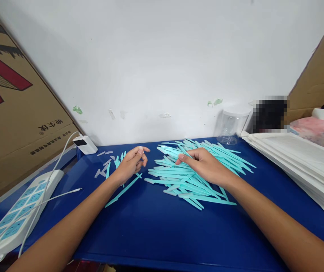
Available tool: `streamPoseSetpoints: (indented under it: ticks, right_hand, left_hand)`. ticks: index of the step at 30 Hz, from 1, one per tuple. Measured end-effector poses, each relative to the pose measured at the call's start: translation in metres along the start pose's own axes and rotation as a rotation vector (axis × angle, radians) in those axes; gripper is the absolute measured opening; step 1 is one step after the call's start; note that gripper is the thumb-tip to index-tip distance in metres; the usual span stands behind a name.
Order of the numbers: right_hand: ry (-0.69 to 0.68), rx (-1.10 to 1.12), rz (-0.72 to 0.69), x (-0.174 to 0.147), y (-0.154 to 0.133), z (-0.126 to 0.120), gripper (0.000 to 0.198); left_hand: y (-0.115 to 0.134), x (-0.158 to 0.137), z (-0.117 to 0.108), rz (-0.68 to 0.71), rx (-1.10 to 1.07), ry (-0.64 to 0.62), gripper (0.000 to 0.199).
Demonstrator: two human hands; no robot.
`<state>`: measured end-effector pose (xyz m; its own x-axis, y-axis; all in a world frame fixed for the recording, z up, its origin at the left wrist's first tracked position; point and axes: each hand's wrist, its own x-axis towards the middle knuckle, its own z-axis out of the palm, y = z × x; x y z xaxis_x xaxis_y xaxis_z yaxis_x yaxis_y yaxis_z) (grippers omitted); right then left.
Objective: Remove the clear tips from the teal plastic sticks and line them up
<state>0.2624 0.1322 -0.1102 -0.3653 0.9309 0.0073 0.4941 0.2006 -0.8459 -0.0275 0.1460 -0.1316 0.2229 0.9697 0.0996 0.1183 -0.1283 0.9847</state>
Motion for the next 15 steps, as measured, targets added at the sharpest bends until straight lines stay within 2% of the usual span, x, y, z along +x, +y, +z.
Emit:
streamPoseSetpoints:
  ticks: [4, 11, 15]
  right_hand:
    - [-0.014, -0.021, 0.001, -0.0001, 0.0002, 0.0010, 0.066]
    - [-0.020, -0.037, -0.002, -0.0002, 0.0007, 0.0013, 0.067]
    - [-0.023, -0.028, -0.005, -0.0002, 0.0008, 0.0004, 0.065]
  left_hand:
    - [0.0000, 0.0008, -0.0003, 0.030, 0.016, 0.047, 0.035]
    - [0.0005, 0.0022, -0.0043, 0.146, 0.235, 0.201, 0.033]
    - [0.0012, 0.0021, -0.0031, 0.167, 0.222, 0.236, 0.029]
